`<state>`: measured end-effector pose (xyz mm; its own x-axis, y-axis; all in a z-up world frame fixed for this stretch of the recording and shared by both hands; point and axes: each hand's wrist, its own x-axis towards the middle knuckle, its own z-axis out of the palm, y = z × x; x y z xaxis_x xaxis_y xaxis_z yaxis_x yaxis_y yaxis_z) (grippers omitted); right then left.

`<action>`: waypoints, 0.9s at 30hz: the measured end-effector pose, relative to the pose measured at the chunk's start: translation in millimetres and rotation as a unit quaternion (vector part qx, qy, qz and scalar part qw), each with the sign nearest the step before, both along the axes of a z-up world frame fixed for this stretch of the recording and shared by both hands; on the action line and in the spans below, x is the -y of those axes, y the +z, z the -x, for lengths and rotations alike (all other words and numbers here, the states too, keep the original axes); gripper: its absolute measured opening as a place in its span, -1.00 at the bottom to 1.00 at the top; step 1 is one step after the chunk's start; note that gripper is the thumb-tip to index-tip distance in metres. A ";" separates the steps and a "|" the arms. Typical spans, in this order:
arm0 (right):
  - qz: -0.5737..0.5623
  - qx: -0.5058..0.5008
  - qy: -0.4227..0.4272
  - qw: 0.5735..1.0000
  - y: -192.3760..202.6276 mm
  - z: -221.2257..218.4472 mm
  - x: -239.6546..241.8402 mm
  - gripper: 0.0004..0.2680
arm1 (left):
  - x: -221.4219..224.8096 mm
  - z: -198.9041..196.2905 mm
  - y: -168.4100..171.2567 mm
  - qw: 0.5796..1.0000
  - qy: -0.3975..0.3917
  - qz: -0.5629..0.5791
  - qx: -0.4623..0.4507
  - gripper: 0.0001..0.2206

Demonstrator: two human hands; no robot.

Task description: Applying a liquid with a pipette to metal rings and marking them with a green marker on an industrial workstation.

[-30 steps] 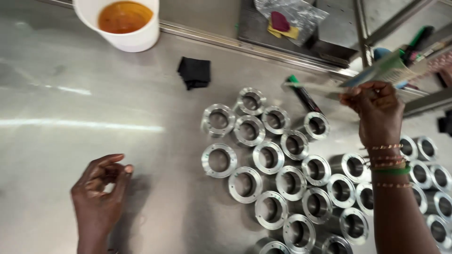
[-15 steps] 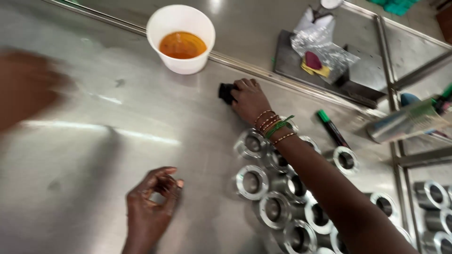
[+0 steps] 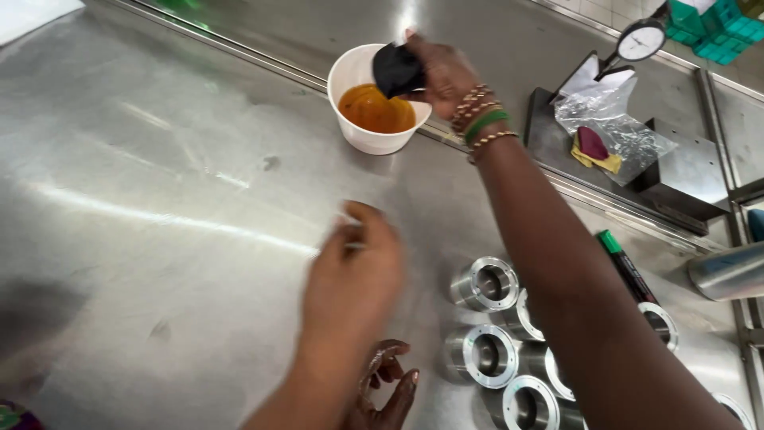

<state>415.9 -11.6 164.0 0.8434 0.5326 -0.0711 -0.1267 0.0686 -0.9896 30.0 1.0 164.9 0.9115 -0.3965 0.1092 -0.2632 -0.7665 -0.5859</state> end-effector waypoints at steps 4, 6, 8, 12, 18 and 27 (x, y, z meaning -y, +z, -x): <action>0.109 0.115 0.018 0.987 -59.0 -36.4 -45.9 -0.74 | 15.1 69.6 -89.9 0.901 0.086 0.418 -0.085 -0.78; 0.295 0.350 -0.034 0.889 -66.7 -37.0 -61.1 -0.74 | 16.5 86.3 -122.6 0.780 0.123 0.602 -0.118 -0.75; 0.338 0.415 -0.036 0.844 -70.9 -37.7 -66.6 -0.73 | 0.4 57.6 -107.3 0.620 0.151 0.756 -0.144 -0.73; 0.332 0.444 -0.041 0.831 -86.4 -78.7 -60.3 -0.74 | -4.1 43.4 -95.7 0.532 0.148 0.825 -0.122 -0.71; -0.187 0.019 0.039 0.981 -43.8 -39.1 71.1 -0.82 | -6.9 40.7 -77.2 0.609 0.159 0.766 -0.128 -0.53; -0.158 -0.116 -0.189 0.962 -21.5 221.1 290.1 -0.75 | 101.5 -28.7 -103.2 0.842 0.023 0.497 -0.210 -0.32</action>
